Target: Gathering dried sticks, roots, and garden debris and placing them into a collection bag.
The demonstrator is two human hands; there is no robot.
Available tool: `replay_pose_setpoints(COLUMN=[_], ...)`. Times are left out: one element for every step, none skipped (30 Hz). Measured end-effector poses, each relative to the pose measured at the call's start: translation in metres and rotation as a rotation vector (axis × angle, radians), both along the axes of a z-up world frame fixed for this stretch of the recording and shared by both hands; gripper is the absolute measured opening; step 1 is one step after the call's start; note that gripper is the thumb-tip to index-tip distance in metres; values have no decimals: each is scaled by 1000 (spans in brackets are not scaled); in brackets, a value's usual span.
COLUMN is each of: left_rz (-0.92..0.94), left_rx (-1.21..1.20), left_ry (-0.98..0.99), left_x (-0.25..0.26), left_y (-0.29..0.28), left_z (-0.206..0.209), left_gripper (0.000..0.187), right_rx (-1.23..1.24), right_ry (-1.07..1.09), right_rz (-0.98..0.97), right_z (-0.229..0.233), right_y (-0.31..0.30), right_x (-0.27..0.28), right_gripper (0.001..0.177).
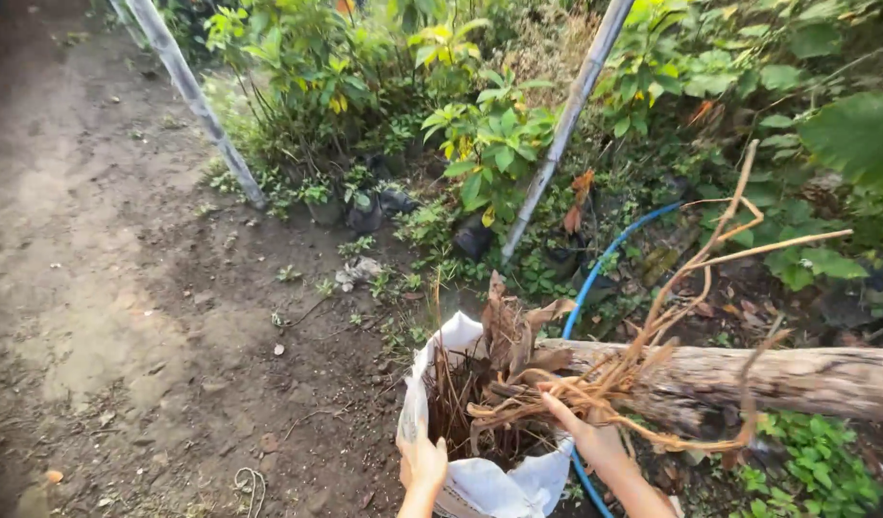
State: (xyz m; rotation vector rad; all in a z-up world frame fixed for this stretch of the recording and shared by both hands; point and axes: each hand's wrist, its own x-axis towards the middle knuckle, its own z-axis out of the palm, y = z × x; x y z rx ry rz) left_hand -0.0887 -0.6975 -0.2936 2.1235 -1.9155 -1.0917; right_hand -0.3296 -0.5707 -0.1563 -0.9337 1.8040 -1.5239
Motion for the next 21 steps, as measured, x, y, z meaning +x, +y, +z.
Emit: replay_pose_setpoints(left_rz=[-43,-44,-127,-210,-211,-241,-269,-266,-188,-112,-110,-131,-153,-149,-126,-105,-101,-136,-173,-169,-104], left_rx=[33,43,-78,-199,-188,-251,-314,-307,-194,-84,-81,-116,-150,-153,-9,133,129,27,-75,-76,-97], left_ry=[34,30,116,203,199,268,337,327,316,308,301,327,352,346,325,307,306,399,491,488,504], left_x=[4,10,15,20,24,33,43,52,61,69,75,79,83,84,85,82,84,87,89,91,94], left_y=[-6,-9,-12,-16,-16,-15,-14,-15,-17,-21,-20,-19,-17,-16,-14,-13,-10,-7,-3,-4,-4], left_z=[-10,-38,-65,-89,-81,-74,-66,-49,-31,-12,-8,-3,4,20,36,52,34,15,-4,-21,-38], left_gripper=[90,90,100,110,110,110,110,110,108,106,106,107,109,109,107,106,106,107,108,108,108], right_rx=[15,25,14,2,13,28,42,46,151,253,256,233,204,200,276,350,347,135,-77,-78,-20], right_ry=[137,132,-16,-165,-170,-111,-52,-63,-167,-265,-272,-5,262,257,150,47,47,2,-45,-48,-53], right_rz=[25,24,-1,-28,-31,113,258,262,228,193,195,176,156,161,182,203,209,298,385,389,457], right_z=[-9,-30,-49,-66,-92,-118,-143,-165,-186,-207,-193,-178,-162,-135,-108,-80,-81,-83,-85,-99,-114], right_y=[-11,-22,-32,-44,-49,-56,-61,-58,-55,-54,-58,-66,-72,-82,-91,-101,-112,-123,-133,-139,-146], right_x=[9,20,31,40,44,51,58,55,53,49,48,44,40,48,56,60,72,84,96,105,115], right_gripper=[19,19,23,31,31,23,19,19,27,40,40,29,20,20,21,23,23,17,13,13,14])
